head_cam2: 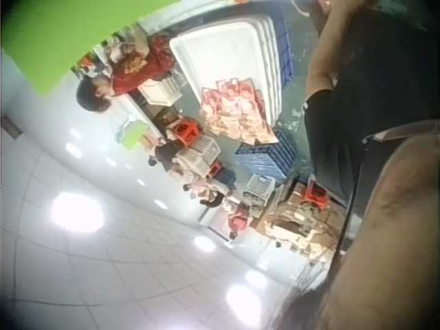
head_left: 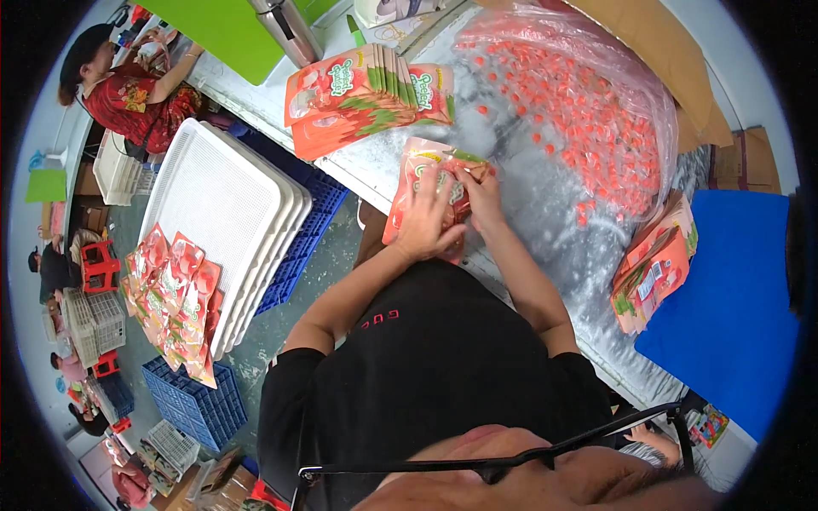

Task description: Packaging individual candies into plastic bags and organizing them into trays.

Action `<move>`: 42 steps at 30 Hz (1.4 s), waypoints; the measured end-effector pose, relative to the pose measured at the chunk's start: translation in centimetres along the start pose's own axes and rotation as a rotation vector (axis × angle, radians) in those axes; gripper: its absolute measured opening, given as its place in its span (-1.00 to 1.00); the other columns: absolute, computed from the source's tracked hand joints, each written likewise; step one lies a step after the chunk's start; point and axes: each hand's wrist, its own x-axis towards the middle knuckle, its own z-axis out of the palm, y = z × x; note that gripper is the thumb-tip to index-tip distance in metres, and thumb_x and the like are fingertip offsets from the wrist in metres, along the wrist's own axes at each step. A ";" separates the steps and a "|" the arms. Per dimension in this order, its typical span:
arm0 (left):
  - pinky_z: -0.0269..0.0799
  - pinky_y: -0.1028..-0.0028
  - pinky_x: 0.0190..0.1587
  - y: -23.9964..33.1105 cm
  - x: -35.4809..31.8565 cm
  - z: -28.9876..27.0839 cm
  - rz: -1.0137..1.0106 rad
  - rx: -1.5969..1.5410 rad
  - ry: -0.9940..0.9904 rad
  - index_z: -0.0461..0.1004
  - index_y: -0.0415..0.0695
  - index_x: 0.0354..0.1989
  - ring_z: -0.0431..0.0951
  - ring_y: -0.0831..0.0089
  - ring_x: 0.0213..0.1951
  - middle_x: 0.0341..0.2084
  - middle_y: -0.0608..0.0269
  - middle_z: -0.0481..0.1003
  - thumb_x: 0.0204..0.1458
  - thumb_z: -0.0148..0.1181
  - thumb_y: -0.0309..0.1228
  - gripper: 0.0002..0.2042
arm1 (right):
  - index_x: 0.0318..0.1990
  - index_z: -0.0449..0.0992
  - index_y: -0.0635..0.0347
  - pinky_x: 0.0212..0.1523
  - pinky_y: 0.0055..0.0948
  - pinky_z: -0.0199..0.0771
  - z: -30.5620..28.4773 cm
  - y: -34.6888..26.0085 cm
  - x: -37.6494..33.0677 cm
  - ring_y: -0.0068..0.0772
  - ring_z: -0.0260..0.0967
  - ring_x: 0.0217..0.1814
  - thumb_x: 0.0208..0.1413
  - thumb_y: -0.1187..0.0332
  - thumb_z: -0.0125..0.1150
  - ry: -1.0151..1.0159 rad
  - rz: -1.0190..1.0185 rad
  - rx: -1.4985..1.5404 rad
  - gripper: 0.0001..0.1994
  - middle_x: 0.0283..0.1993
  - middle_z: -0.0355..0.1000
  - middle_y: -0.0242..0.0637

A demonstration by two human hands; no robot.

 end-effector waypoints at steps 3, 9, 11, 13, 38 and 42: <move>-0.07 -0.06 0.46 -0.7 0.9 -2.0 -0.306 -0.151 0.437 0.08 -0.31 0.45 0.06 -0.18 0.46 0.45 -0.34 0.02 -0.03 0.46 -0.21 -0.08 | 0.03 0.60 0.32 -0.01 -0.49 0.55 0.1 -1.5 -0.9 -0.56 0.54 -0.05 0.31 0.45 0.20 -0.165 -0.080 0.162 -0.79 -0.06 0.62 -0.30; 0.62 0.45 -0.17 -3.3 3.4 -6.2 -0.848 -1.475 0.110 0.65 -0.30 -0.15 0.67 0.47 -0.29 -0.28 0.13 0.68 0.12 0.36 -0.54 -0.84 | 0.00 0.61 0.36 -0.06 -0.53 0.57 1.4 -3.4 -2.2 -0.55 0.57 -0.11 0.26 0.50 0.24 -0.255 -0.091 0.090 -0.79 -0.11 0.65 -0.25; 0.62 0.44 -0.16 -3.3 3.5 -6.7 -0.803 -1.485 0.064 0.65 -0.31 -0.14 0.68 0.46 -0.27 -0.25 0.10 0.69 0.11 0.36 -0.56 -0.83 | -0.01 0.61 0.36 -0.06 -0.53 0.58 1.7 -3.7 -2.5 -0.54 0.58 -0.11 0.24 0.51 0.25 -0.260 -0.078 0.071 -0.79 -0.11 0.65 -0.24; 0.63 0.46 -0.10 -2.9 3.5 -6.8 -0.759 -1.461 0.094 0.64 -0.36 -0.11 0.69 0.45 -0.24 -0.21 0.05 0.69 0.14 0.31 -0.60 -0.83 | -0.02 0.61 0.36 -0.06 -0.52 0.58 1.9 -4.0 -2.8 -0.53 0.59 -0.12 0.23 0.52 0.26 -0.232 -0.032 0.067 -0.80 -0.12 0.66 -0.22; 0.57 0.40 0.03 -4.9 -3.3 -9.7 -0.649 -1.506 0.423 0.60 -0.37 -0.02 0.64 0.43 -0.12 -0.11 0.09 0.65 0.41 0.03 -0.29 -0.66 | -0.06 0.57 0.26 -0.01 -0.52 0.47 5.7 -2.7 -1.0 -0.58 0.49 -0.10 0.39 0.43 0.14 -0.450 0.080 0.140 -0.87 -0.10 0.58 -0.32; 0.52 0.47 -0.13 -5.6 -4.9 -10.9 -0.583 -1.447 0.661 0.63 -0.33 -0.07 0.58 0.58 -0.24 -0.22 0.21 0.66 0.41 0.04 -0.26 -0.65 | 0.11 0.52 0.33 0.09 -0.48 0.47 10.3 -2.7 0.0 -0.52 0.49 0.05 0.42 0.41 0.08 -0.578 -0.005 0.104 -0.76 0.04 0.56 -0.24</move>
